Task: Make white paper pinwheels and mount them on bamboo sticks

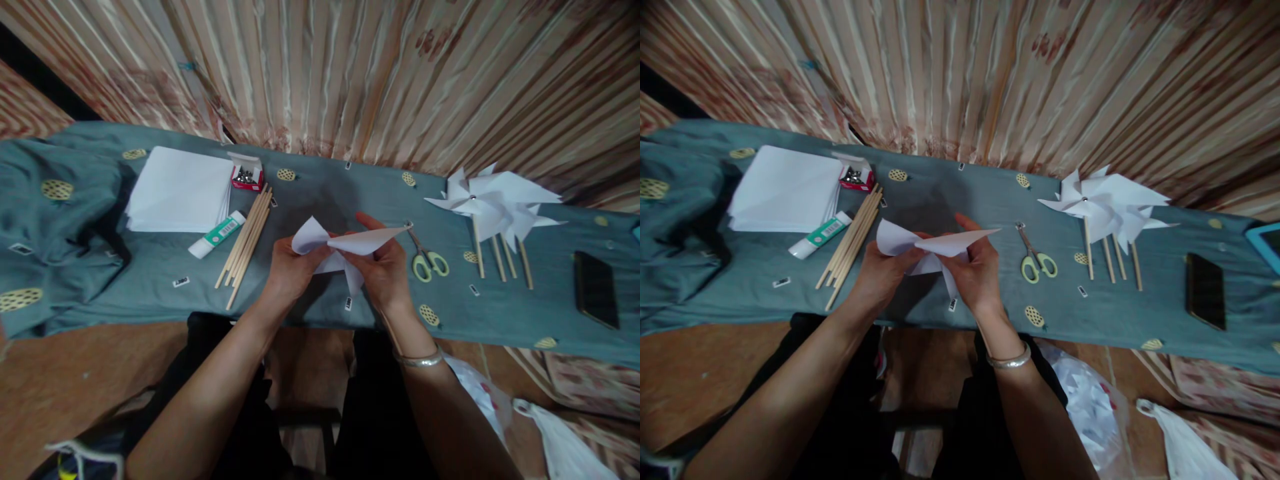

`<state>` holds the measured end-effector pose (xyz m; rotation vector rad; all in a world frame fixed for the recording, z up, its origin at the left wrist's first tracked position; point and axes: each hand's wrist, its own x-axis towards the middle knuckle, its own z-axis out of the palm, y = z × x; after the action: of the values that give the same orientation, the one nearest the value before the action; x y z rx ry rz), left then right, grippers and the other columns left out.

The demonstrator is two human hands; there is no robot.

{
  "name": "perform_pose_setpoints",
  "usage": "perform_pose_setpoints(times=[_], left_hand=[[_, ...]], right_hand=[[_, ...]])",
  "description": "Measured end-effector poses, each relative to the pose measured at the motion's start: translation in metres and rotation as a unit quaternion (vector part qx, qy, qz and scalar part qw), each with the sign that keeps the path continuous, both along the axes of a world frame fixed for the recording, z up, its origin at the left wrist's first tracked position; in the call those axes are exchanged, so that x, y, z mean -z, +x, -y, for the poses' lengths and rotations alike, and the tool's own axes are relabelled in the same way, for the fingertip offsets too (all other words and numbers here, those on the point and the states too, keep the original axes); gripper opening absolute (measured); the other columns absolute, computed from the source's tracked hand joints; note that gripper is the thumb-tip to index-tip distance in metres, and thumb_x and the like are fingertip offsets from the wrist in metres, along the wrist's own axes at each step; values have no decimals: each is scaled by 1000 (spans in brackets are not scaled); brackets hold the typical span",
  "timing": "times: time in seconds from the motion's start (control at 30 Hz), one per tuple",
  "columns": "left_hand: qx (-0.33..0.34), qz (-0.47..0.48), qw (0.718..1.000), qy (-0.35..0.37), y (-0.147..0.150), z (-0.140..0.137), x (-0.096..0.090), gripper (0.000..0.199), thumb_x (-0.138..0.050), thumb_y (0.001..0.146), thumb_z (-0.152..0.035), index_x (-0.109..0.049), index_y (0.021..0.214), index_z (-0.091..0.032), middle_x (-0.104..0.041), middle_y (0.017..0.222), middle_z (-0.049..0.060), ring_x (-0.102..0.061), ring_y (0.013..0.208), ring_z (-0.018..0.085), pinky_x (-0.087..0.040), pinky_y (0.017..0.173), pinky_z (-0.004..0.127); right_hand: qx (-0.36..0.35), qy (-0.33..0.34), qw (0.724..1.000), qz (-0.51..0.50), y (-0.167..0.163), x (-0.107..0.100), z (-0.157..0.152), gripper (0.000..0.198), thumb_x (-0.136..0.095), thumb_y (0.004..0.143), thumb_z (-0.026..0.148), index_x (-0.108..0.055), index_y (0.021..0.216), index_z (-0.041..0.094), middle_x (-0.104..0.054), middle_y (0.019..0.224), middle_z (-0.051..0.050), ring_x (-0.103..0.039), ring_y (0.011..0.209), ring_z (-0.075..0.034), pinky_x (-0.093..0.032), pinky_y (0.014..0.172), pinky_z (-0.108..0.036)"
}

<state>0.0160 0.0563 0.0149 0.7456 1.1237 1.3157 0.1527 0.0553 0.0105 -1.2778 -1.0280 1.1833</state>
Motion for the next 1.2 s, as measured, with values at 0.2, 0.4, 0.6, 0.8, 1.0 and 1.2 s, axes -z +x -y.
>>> perform_pose_setpoints(times=[0.2, 0.4, 0.6, 0.8, 1.0, 1.2], left_hand=[[3, 13, 1000, -18, 0, -2, 1, 24, -86, 55, -26, -75, 72, -14, -75, 73, 2, -64, 66, 15, -52, 67, 27], [13, 2, 999, -33, -1, -3, 0, 22, -85, 57, -26, -76, 74, -14, -74, 72, 1, -63, 63, 14, -51, 65, 26], [5, -16, 999, -29, -1, -4, 0, 21, -84, 59, -24, -76, 75, -15, -75, 72, 2, -64, 64, 14, -51, 65, 26], [-1, -9, 1000, -20, -2, -6, 1, 22, -85, 58, -25, -75, 74, -14, -73, 69, 0, -62, 61, 13, -50, 63, 25], [1, -12, 999, -30, 0, -6, 0, 20, -83, 58, -24, -75, 75, -15, -74, 71, 1, -63, 63, 15, -51, 64, 27], [1, -30, 999, -26, 0, -6, 1, 17, -79, 61, -24, -75, 74, -15, -72, 69, 1, -61, 61, 14, -48, 62, 26]], right_hand=[[0, 2, 1000, 10, -1, -2, -1, 62, -83, 64, 31, -59, 121, 19, -74, 84, 1, -69, 73, -18, -58, 68, -33], [7, 4, 1000, 5, -2, 2, -3, 55, -82, 65, 32, -64, 116, 22, -75, 96, -1, -69, 83, -20, -58, 76, -36], [2, 2, 1000, 9, -2, 1, -4, 55, -81, 65, 33, -64, 116, 20, -74, 87, 0, -68, 78, -19, -58, 72, -35], [1, -17, 1000, 10, -3, -3, -5, 59, -82, 64, 34, -63, 117, 19, -75, 87, -1, -70, 77, -21, -58, 71, -37], [-6, -20, 1000, 16, -2, -2, -6, 61, -82, 65, 32, -61, 121, 19, -75, 85, 0, -70, 73, -19, -58, 66, -33], [4, -24, 1000, -3, -4, -1, -6, 62, -84, 61, 31, -62, 118, 19, -76, 88, 0, -70, 75, -18, -59, 71, -33]])
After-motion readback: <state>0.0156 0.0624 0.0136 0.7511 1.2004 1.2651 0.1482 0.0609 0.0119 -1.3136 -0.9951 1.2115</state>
